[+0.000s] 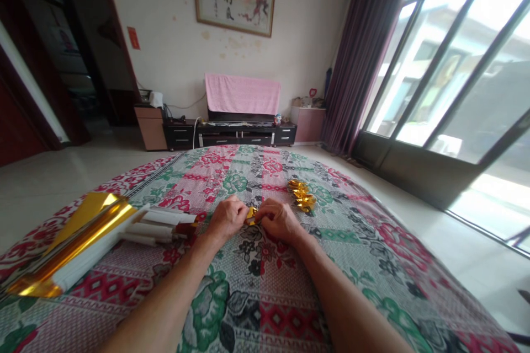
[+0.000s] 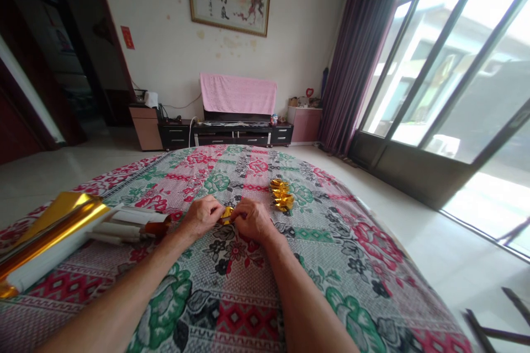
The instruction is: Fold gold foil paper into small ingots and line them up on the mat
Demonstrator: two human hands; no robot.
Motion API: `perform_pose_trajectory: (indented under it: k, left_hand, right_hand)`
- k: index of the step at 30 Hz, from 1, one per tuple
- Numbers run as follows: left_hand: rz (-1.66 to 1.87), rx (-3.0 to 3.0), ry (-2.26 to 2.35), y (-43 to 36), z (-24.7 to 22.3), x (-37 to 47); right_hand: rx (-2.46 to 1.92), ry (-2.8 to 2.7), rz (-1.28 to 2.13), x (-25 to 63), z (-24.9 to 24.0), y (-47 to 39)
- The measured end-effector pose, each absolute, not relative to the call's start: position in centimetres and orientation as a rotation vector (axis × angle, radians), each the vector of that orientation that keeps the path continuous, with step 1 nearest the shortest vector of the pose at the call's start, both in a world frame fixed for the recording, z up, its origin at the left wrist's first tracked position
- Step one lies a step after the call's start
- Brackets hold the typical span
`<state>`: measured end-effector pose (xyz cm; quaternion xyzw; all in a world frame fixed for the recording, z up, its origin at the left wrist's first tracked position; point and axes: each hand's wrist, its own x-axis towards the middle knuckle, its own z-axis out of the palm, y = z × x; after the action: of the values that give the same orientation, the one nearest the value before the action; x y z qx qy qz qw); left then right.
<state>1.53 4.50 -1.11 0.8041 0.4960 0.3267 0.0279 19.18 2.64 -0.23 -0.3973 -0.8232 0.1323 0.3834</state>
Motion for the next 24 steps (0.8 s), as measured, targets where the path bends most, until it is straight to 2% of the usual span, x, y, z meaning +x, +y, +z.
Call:
perform_pose_trajectory:
  k: [24]
  left_hand:
    - [0.942, 2.575, 1.216, 2.9, -0.1, 1.0]
  right_hand:
    - [-1.032, -2.16, 0.163, 18.9, -0.8, 2.7]
